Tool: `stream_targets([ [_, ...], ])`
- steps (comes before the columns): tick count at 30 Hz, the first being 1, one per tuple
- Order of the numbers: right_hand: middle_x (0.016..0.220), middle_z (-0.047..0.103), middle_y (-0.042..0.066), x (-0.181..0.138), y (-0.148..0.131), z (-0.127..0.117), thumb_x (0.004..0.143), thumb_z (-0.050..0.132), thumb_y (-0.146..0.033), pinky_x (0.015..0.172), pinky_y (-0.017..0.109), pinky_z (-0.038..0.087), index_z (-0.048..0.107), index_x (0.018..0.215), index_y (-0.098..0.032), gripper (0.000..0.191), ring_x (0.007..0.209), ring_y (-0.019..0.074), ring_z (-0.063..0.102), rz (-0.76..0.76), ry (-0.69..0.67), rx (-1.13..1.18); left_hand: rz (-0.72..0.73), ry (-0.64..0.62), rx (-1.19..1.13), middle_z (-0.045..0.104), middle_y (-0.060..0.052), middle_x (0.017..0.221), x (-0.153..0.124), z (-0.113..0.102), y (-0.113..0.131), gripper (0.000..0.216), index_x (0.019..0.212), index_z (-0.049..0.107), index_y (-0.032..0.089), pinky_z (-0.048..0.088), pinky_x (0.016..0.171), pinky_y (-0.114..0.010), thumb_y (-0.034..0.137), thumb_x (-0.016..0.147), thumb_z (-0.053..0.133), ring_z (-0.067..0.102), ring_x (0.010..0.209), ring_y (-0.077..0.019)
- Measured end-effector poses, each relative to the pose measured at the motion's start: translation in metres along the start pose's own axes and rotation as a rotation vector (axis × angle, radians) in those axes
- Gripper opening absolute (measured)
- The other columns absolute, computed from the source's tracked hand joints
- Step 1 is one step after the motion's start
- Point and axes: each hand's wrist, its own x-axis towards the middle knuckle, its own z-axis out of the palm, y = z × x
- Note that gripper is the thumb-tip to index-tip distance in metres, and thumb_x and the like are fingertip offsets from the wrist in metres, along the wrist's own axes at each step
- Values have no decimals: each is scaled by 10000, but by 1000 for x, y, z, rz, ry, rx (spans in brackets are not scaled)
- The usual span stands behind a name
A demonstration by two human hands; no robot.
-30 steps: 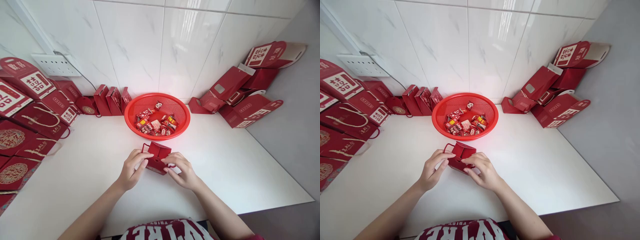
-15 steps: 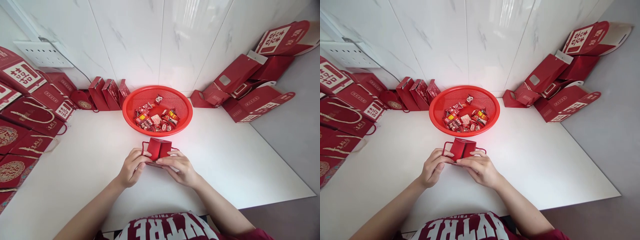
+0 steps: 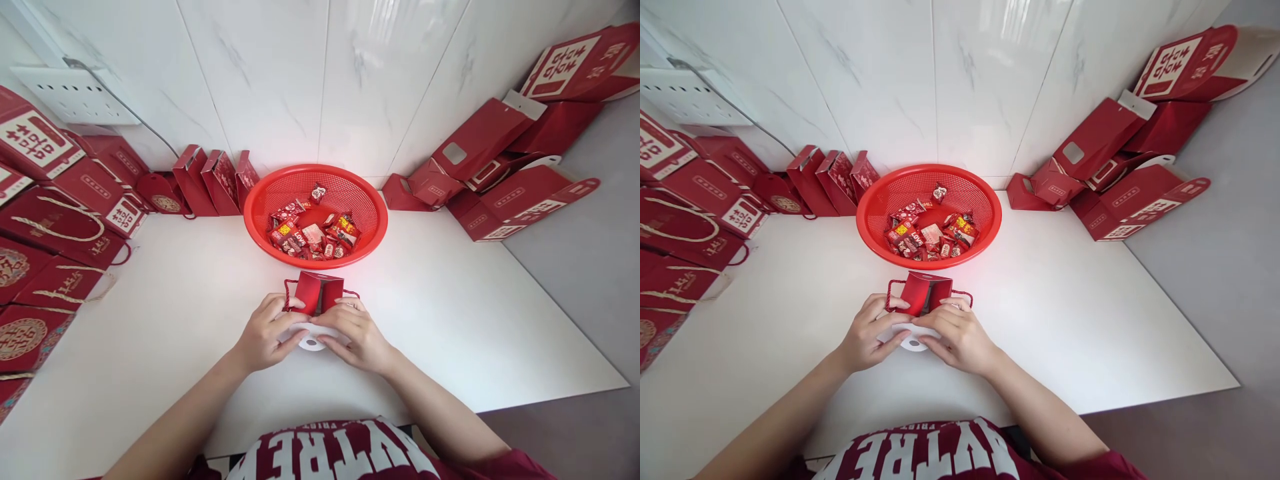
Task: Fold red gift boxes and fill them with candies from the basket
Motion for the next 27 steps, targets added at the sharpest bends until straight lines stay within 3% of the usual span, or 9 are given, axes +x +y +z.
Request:
stream_targets([
  [6,963,741,41,-3,1,10,963,585,-201,924,407,453,560,1267,-249,309,828,169,678,33,53,-49,-17,0,32,643,-97,1090,1,2,3,96,968,693,217,492,907,-376,198,879,662,564,1013,-233],
  [11,925,746,10,-3,-3,11,971,550,-160,991,423,418,581,1221,-263,272,759,144,666,48,52,-29,-32,-21,-28,657,-89,1152,1,2,5,55,909,691,223,481,955,-412,205,886,644,574,1075,-246],
  [15,1081,740,55,-1,-1,-3,981,540,-306,1049,453,410,582,1273,-256,299,1022,210,674,-49,-18,-18,3,-75,-98,639,-84,1232,3,-2,5,69,891,708,238,456,1033,-475,194,872,657,548,1179,-272],
  [18,1272,677,100,-2,4,-15,989,474,-460,1084,497,400,543,1357,-234,438,1272,272,564,-88,-15,-29,22,-160,-161,573,-66,1373,5,-6,6,82,876,742,264,409,1103,-517,219,865,674,507,1269,-295],
  [21,1362,622,114,-5,9,-24,1004,409,-485,1060,498,429,526,1382,-235,468,1336,286,513,-81,35,-36,17,-205,-189,483,-58,1486,6,-11,7,86,859,760,263,354,1148,-550,225,862,683,430,1360,-323],
  [27,1470,527,103,-6,16,-26,1023,420,-393,1164,548,297,401,1485,-258,482,1401,273,443,63,2,-114,-3,-248,-225,442,-56,1524,5,-13,8,96,845,754,256,321,1169,-565,208,862,673,384,1402,-329],
])
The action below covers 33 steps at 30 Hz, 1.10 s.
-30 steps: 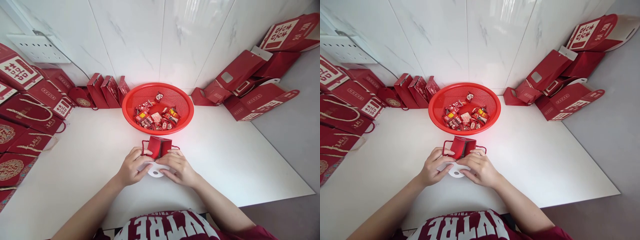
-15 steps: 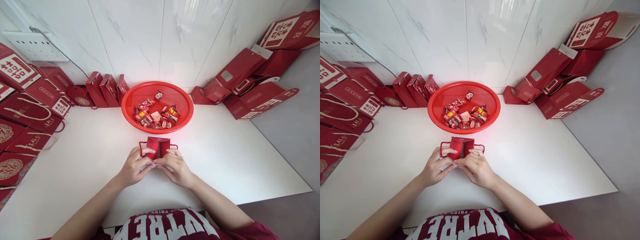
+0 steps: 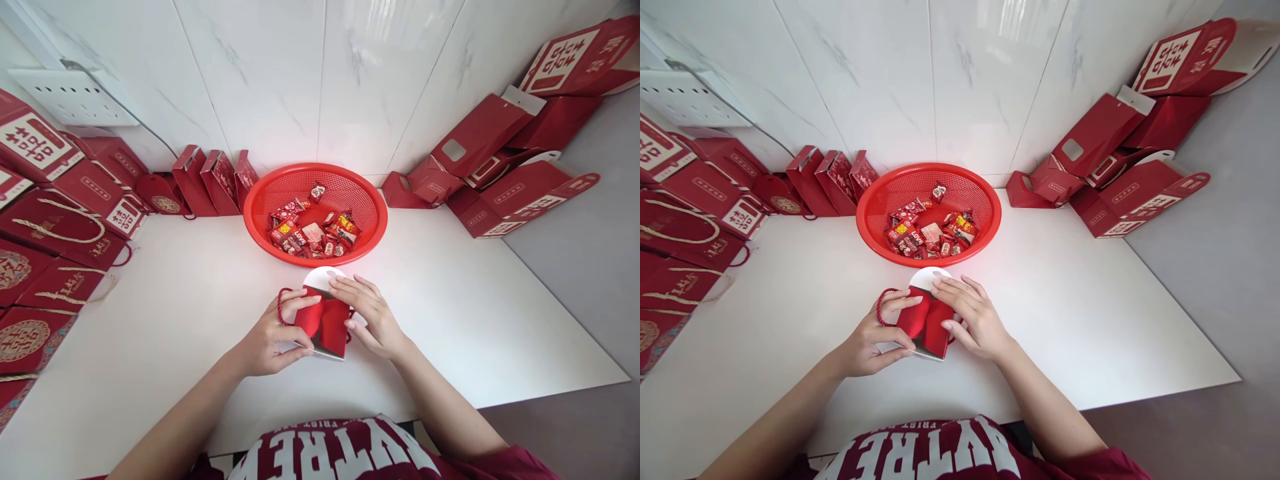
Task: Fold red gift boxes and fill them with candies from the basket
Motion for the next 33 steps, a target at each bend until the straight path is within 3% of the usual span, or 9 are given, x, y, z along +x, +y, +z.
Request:
stream_targets([
  [8,1469,497,119,2,-11,15,1014,459,-278,1083,498,453,375,1489,-264,482,1353,262,472,213,21,149,-27,28,-21,500,-101,1461,-2,8,3,59,785,650,203,365,1138,-553,214,840,669,392,1391,-350],
  [11,1415,542,110,1,-13,16,1013,463,-283,1012,466,510,378,1484,-278,479,1284,260,524,260,18,207,-6,102,-12,465,-118,1470,-1,12,1,117,893,626,211,355,1143,-554,230,820,716,396,1387,-345],
  [15,1400,548,110,1,-15,16,1011,464,-278,975,422,532,397,1471,-274,465,1256,250,544,297,-7,293,-70,190,-63,240,-199,1579,-2,17,-7,720,1360,447,217,343,1147,-571,363,755,810,262,1466,-379],
  [18,1408,545,113,2,-18,18,1006,482,-290,997,431,518,403,1464,-271,465,1263,252,547,327,-36,358,-116,120,-195,100,-208,1624,-2,19,-13,1039,1534,215,242,272,1180,-602,478,725,822,143,1508,-397],
  [21,1356,587,106,2,-20,20,1004,495,-301,981,409,529,390,1463,-268,472,1236,236,570,362,-55,456,-166,26,-289,202,-209,1583,-3,19,-15,1173,1562,121,261,291,1176,-586,527,676,842,252,1468,-386],
  [26,1216,633,105,0,-18,17,1008,475,-301,810,347,583,403,1438,-260,438,1104,217,619,355,-31,432,-221,-45,-295,381,-175,1433,-4,19,-12,1126,1544,167,274,404,1105,-527,461,670,851,431,1325,-346],
  [28,1255,594,116,0,-17,15,985,512,-300,937,425,537,531,1310,-253,329,1202,253,556,226,43,281,-227,-35,-268,387,-166,1425,-4,19,-13,1106,1538,180,279,406,1098,-525,455,674,846,426,1316,-344],
  [30,1326,549,114,0,-18,14,964,545,-345,1103,540,383,632,1143,-248,221,1321,301,452,46,64,133,-244,-18,-248,392,-153,1420,-4,18,-15,1125,1536,179,292,411,1089,-521,471,656,856,429,1301,-341],
  [33,1490,434,114,2,-21,16,969,501,-498,1183,633,154,680,1051,-241,324,1425,353,318,-92,-60,-10,-262,-10,-226,388,-136,1433,-4,18,-17,1155,1533,168,315,404,1095,-515,488,632,871,426,1298,-337],
])
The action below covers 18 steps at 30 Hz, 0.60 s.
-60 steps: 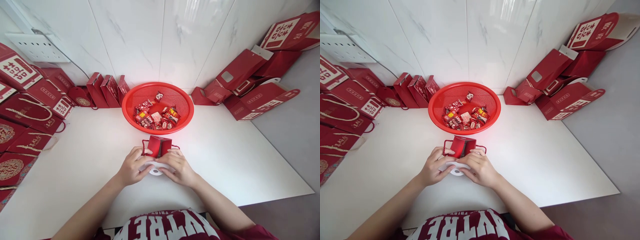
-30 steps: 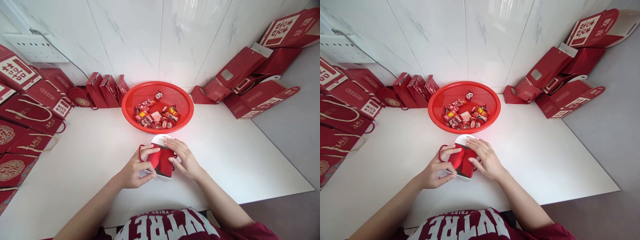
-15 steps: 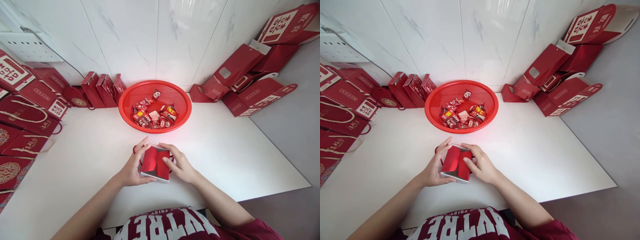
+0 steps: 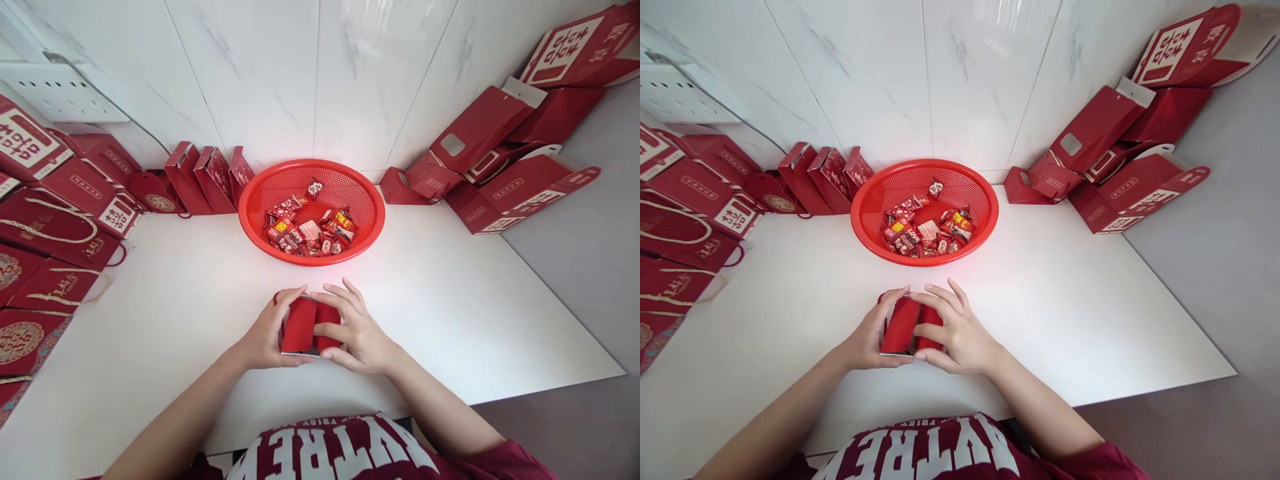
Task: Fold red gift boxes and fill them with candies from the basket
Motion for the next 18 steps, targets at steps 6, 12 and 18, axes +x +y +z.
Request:
stream_targets([
  [6,1391,523,136,1,-4,-6,1002,353,-546,1190,601,155,662,999,-217,451,1388,326,382,-110,128,-24,15,-2,7,405,-118,1420,0,-1,2,1143,1531,170,340,415,1089,-495,488,639,870,434,1293,-331],
  [12,802,614,17,-3,6,-28,906,510,-163,1081,541,356,605,884,-233,120,832,192,588,71,258,22,-6,90,-1,392,-135,1429,2,-14,-9,1105,1528,211,320,408,1092,-499,442,651,872,435,1299,-339],
  [18,924,679,43,-4,20,-16,960,498,-154,944,399,483,562,1253,-225,308,884,181,622,82,-51,55,-1,99,-10,385,-147,1434,4,-20,-13,1111,1530,233,294,404,1098,-501,442,642,884,422,1310,-342],
])
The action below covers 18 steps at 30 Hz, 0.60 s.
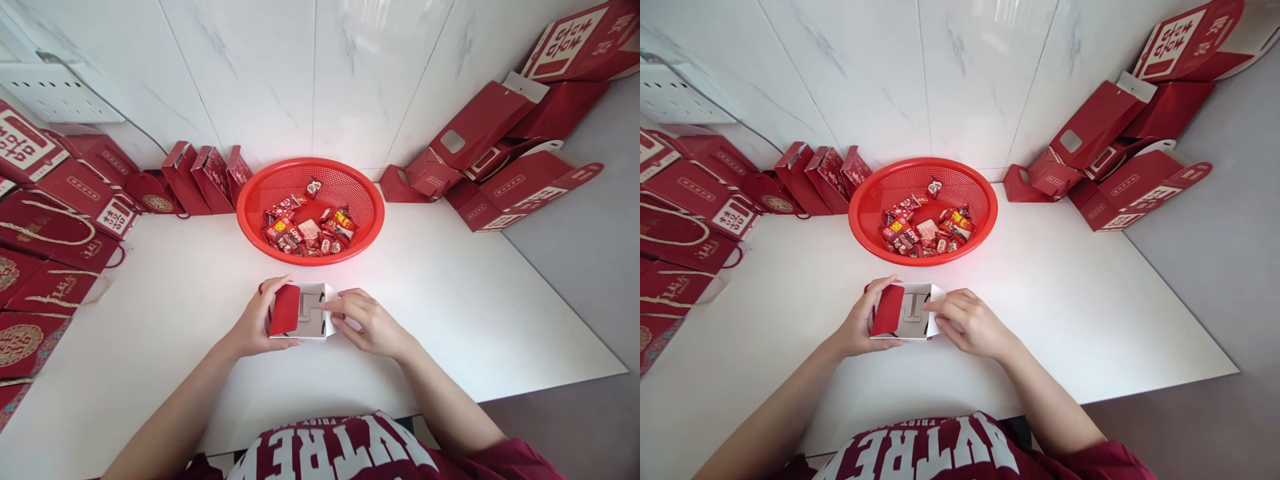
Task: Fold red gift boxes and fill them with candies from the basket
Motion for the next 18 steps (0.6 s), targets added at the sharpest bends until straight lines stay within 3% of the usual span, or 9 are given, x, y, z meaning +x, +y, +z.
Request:
stream_targets([
  [3,1004,682,57,1,1,6,989,481,-173,1009,427,443,557,1292,-240,319,955,185,622,7,-54,-93,32,-23,6,390,-154,1439,0,-1,2,1072,1521,265,287,399,1107,-504,427,655,881,411,1331,-343],
  [6,886,675,27,2,1,7,1003,510,-242,1118,535,312,625,1150,-246,187,880,184,620,-1,-33,-231,68,-61,20,348,-161,1511,0,-10,7,977,1511,314,284,383,1129,-498,399,706,857,348,1406,-348],
  [9,823,653,9,1,2,7,1004,522,-263,1160,536,267,636,1071,-232,136,821,161,615,-53,-13,-216,101,-42,46,389,-148,1519,0,-27,11,784,1459,423,279,405,1112,-469,337,779,809,386,1398,-325],
  [12,859,674,16,1,2,10,999,530,-235,1105,436,372,611,1075,-212,114,804,143,621,-128,13,-120,68,145,139,600,-106,1235,0,-43,16,618,1356,534,261,494,961,-391,278,795,794,569,1150,-252],
  [15,856,686,23,2,-1,14,986,542,-219,988,387,439,602,1056,-211,93,796,151,612,-161,42,-128,48,436,277,584,-28,881,-4,-45,30,388,1183,633,232,494,744,-318,212,816,756,575,831,-177],
  [17,841,683,25,3,-4,17,980,542,-211,953,383,439,598,1040,-209,82,785,156,602,-170,34,-158,157,489,379,568,-31,862,-7,-39,46,279,1099,672,239,489,722,-316,152,836,705,569,813,-174],
  [18,829,678,25,4,-6,18,978,541,-210,937,380,439,596,1033,-205,78,775,157,595,-175,29,-173,236,442,432,586,-50,927,-8,-34,55,270,1084,686,250,501,756,-332,138,838,689,584,871,-189],
])
